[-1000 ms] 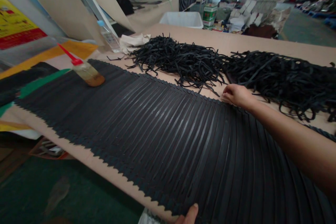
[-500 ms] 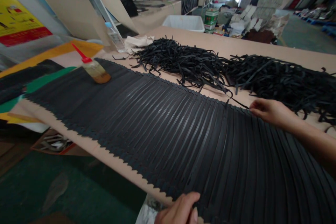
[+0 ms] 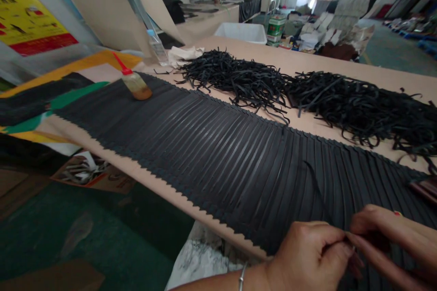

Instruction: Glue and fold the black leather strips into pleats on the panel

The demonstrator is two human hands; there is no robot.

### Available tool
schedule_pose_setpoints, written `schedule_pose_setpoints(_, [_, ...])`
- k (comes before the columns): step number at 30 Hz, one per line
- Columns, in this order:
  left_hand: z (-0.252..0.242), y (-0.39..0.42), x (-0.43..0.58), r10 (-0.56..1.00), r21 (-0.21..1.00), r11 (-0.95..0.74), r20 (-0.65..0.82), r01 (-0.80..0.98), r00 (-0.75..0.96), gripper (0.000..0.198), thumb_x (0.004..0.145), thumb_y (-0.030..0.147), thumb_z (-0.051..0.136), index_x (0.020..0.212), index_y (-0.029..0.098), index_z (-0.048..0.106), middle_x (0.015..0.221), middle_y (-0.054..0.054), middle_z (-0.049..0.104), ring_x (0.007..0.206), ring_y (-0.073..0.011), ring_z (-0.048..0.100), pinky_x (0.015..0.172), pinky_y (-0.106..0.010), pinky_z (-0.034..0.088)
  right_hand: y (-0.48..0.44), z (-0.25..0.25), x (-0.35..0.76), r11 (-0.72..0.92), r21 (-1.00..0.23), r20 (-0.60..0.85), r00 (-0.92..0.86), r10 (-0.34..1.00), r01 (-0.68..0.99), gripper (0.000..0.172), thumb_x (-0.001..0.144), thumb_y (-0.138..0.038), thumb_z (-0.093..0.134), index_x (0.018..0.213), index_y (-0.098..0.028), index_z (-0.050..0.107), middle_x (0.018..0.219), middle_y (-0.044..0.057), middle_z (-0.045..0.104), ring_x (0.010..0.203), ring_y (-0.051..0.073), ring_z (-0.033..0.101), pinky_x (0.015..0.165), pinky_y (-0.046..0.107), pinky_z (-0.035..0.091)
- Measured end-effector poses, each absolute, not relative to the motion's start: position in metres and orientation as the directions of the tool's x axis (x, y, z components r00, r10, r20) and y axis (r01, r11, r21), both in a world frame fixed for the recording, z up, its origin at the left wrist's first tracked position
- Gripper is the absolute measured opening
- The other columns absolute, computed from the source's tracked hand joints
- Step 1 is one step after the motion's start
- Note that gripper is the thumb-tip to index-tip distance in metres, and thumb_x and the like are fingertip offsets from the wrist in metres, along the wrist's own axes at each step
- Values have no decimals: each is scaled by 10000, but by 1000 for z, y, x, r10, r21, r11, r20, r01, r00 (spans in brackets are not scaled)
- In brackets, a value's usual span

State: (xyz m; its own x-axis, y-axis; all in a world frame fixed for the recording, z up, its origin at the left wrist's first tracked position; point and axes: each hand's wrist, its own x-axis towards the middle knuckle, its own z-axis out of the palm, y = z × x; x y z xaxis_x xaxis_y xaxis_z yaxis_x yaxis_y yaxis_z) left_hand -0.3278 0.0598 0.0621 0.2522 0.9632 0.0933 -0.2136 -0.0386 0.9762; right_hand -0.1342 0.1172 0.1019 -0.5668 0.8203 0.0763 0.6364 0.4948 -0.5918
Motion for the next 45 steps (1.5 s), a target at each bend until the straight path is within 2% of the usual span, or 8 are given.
schedule_pose_setpoints(5, [62, 32, -332, 967, 772, 256, -197, -581, 164, 519, 917, 603, 575, 947, 100, 699, 675, -33, 595, 571, -106, 560, 554, -200, 472, 105, 103, -174, 470, -750, 150, -572, 806, 465, 322, 821, -469, 711, 1140, -432, 723, 1152, 60, 724, 1022, 304, 715, 732, 372, 653])
schedule_pose_setpoints(9, [60, 16, -347, 970, 805, 232, -230, -546, 75, 438, 956, 517, 571, 975, 113, 738, 696, -26, 607, 600, -105, 562, 592, -202, 479, 92, 96, -218, 372, -865, 60, -665, 745, 338, 160, 891, -423, 644, 926, -372, 792, 1068, 64, 749, 968, 256, 735, 767, 346, 648])
schedule_pose_setpoints(15, [53, -6, -364, 960, 826, 166, -260, -539, -102, 372, 989, 468, 544, 1125, 180, 736, 1012, -75, 661, 705, -112, 609, 607, -207, 503, 89, 84, -234, 110, -909, -179, -615, 768, 402, 484, 802, -495, 743, 1235, -287, 687, 1183, 103, 739, 1050, 262, 723, 856, 362, 628])
schedule_pose_setpoints(19, [46, -15, -380, 924, 895, 122, -260, -428, -280, 326, 964, 436, 587, 1000, 162, 762, 1027, -69, 586, 609, -58, 499, 460, -165, 371, 86, 82, -243, 72, -902, -264, -676, 688, 426, 407, 858, -489, 686, 1186, -250, 700, 1012, 84, 770, 873, 216, 742, 749, 307, 627])
schedule_pose_setpoints(23, [40, -24, -399, 910, 885, 176, -314, -432, -272, 223, 895, 352, 660, 873, 136, 710, 790, -16, 585, 547, -57, 474, 463, -176, 344, 84, 85, -251, 217, -854, -299, -787, 539, 473, 317, 955, -471, 544, 904, -241, 756, 704, 18, 695, 628, 146, 654, 578, 232, 529])
schedule_pose_setpoints(29, [29, -36, -408, 871, 806, 339, -463, -486, -162, 217, 806, 330, 707, 815, 155, 580, 674, 0, 641, 561, -100, 593, 572, -215, 472, 92, 79, -253, 405, -746, -375, -836, 400, 529, 284, 995, -407, 478, 998, -276, 730, 866, 27, 738, 767, 177, 688, 690, 285, 513])
schedule_pose_setpoints(34, [21, -32, -412, 860, 824, 337, -466, -456, -206, 224, 867, 370, 628, 832, 154, 581, 691, -24, 674, 508, -98, 603, 465, -179, 396, 103, 68, -268, 449, -694, -383, -817, 432, 563, 238, 970, -437, 527, 957, -271, 696, 850, 6, 721, 738, 164, 667, 667, 282, 479])
schedule_pose_setpoints(45, [8, -46, -437, 874, 931, 357, -363, -80, -323, 144, 971, 275, 511, 929, 169, 599, 660, 21, 622, 513, -95, 565, 494, -190, 431, 130, 57, -313, 769, -428, -235, -880, 413, 476, 175, 966, -304, 491, 881, -216, 616, 868, 29, 657, 776, 187, 643, 704, 320, 447])
